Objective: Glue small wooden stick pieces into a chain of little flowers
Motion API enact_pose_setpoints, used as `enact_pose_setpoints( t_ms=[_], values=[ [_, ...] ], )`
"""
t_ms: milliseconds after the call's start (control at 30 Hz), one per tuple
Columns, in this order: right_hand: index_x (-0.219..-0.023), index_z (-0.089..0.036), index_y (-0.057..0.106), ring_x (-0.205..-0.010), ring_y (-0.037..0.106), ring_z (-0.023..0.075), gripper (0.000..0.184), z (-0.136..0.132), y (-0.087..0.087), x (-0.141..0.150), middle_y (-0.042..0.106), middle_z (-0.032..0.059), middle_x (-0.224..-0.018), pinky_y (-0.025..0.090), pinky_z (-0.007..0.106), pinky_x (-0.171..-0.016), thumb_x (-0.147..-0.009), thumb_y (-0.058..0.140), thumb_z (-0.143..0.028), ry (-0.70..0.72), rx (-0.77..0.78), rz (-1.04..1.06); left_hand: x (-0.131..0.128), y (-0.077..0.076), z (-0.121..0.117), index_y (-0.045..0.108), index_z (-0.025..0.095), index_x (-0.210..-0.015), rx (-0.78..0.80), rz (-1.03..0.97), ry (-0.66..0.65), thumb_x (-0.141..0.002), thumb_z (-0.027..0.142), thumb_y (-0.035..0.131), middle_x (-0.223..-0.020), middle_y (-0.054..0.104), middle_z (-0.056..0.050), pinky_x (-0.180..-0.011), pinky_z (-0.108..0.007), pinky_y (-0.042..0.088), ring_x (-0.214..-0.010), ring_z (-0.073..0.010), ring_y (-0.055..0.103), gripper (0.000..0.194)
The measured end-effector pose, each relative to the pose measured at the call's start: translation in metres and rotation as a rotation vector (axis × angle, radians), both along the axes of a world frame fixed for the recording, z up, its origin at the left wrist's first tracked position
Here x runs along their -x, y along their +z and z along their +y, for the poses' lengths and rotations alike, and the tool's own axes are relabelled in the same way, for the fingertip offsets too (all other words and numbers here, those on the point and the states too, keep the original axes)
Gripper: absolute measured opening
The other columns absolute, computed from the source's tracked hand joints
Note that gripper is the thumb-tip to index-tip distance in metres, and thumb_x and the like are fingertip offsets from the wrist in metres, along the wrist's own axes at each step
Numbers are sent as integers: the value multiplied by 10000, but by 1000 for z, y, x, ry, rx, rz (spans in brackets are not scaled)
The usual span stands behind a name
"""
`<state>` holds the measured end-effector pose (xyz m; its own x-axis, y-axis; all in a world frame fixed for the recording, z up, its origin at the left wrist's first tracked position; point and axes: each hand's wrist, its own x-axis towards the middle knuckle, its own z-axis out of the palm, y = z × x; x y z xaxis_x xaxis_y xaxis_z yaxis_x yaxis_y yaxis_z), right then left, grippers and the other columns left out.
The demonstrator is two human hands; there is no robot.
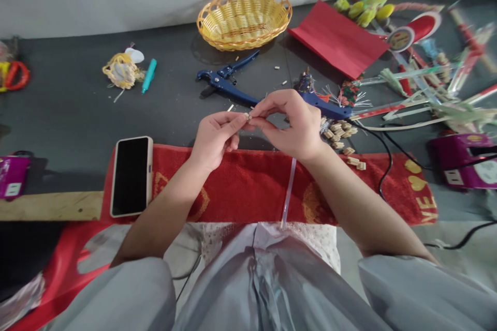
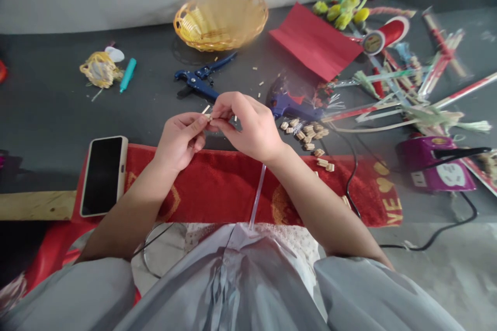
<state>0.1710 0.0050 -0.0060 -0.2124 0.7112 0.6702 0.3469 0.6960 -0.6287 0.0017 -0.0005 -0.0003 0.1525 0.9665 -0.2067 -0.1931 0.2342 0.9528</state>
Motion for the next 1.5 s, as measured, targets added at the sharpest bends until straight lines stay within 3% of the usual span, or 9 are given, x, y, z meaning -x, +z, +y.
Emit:
enact_pose_setpoints(
  t_ms=[200, 467, 833, 1033, 1500],
  values=[
    [-946, -247, 550, -717, 663, 109, 215, 0, 2, 0, 677, -25, -818, 589, 262, -685, -823, 671, -119, -9, -66, -6, 0, 1, -1, 702, 147, -747, 3, -21, -12, -613, 494, 855, -662, 734, -39, -317, -157, 255, -338, -21, 450, 403],
    [-950, -255, 500, -773, 671, 128, 195, 1, -5, 0, 654, 19, -872, 591, 296, -701, -853, 617, -132, 103, 43, 90, 0, 1, -2, 699, 155, -741, -9, -18, -5, -622, 503, 849, -656, 729, -34, -317, -156, 250, -337, -16, 442, 397],
    [-903, -258, 461, -760, 661, 116, 157, 1, -12, 5, 650, -14, -863, 572, 313, -667, -859, 602, -202, 82, 19, 129, 0, 1, -3, 703, 147, -722, -42, -29, 0, -615, 516, 858, -620, 717, -31, -311, -155, 252, -324, -17, 438, 414],
    [-949, -266, 469, -763, 654, 135, 152, 1, -12, 5, 645, -3, -855, 578, 344, -685, -876, 601, -287, 65, 90, 97, 0, -1, -3, 703, 144, -748, -44, -11, -14, -639, 532, 839, -652, 728, -42, -308, -156, 248, -335, -21, 454, 426],
    [-893, -259, 436, -723, 608, 104, 168, 4, -16, 9, 613, -18, -839, 570, 302, -675, -894, 595, -314, 124, 126, 197, -3, 0, -5, 666, 152, -763, -16, -44, -33, -608, 550, 852, -562, 659, 18, -289, -157, 262, -324, -28, 459, 466]
  ],
)
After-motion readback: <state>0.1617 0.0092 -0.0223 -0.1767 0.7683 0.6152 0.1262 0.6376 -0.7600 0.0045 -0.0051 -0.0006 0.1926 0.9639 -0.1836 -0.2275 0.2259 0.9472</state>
